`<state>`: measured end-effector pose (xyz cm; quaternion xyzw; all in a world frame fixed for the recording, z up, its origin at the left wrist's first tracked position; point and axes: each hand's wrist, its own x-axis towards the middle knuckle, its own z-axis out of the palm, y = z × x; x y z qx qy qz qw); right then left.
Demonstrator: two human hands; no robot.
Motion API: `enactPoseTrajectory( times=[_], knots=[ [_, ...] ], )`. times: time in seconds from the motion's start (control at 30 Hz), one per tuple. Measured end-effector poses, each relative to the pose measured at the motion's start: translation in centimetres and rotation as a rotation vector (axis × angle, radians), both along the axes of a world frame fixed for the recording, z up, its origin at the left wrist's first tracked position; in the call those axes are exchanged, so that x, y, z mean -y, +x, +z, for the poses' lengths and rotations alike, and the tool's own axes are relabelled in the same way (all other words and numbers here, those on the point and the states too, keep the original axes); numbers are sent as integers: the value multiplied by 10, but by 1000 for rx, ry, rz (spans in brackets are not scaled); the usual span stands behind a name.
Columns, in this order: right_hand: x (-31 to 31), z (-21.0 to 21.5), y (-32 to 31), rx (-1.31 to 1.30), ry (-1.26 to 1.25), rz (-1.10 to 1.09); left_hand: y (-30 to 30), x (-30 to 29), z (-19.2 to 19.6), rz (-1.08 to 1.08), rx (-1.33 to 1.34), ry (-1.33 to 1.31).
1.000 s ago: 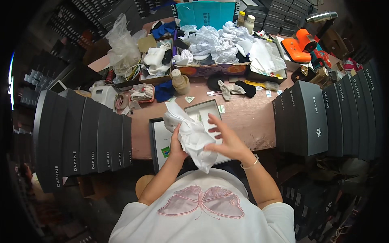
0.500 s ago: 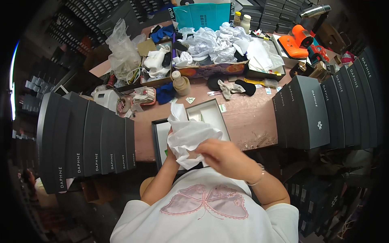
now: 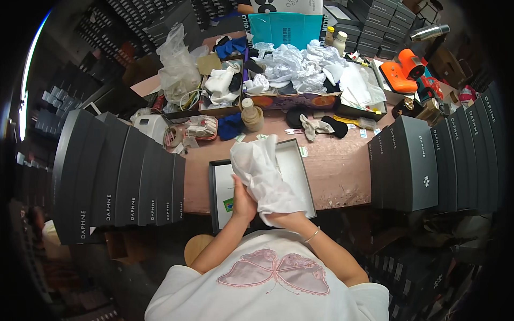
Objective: Packing shoes into boxes with tissue paper.
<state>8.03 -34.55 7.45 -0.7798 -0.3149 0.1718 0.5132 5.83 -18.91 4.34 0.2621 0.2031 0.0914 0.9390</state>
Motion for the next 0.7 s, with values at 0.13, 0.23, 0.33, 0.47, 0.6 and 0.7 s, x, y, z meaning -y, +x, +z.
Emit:
enactPoseTrajectory(
  times=[0.13, 0.23, 0.33, 0.47, 0.6, 0.7],
  knots=[
    [20, -11, 1, 252, -400, 155, 21, -49, -18, -14, -83, -105],
    [26, 1, 3, 312, -381, 135, 29, -63, -27, -32, -70, 32],
    [25, 11, 3, 262, -420, 95, 36, -55, 21, -31, -93, -39],
    [41, 23, -2, 442, -372, 55, 65, -80, -15, -37, -200, 27],
    [44, 25, 0, 226, -290, 231, 79, -129, 14, 202, 7, 198],
    [47, 30, 3, 437, -482, 259, 87, -148, 73, 252, 228, 458]
  ],
)
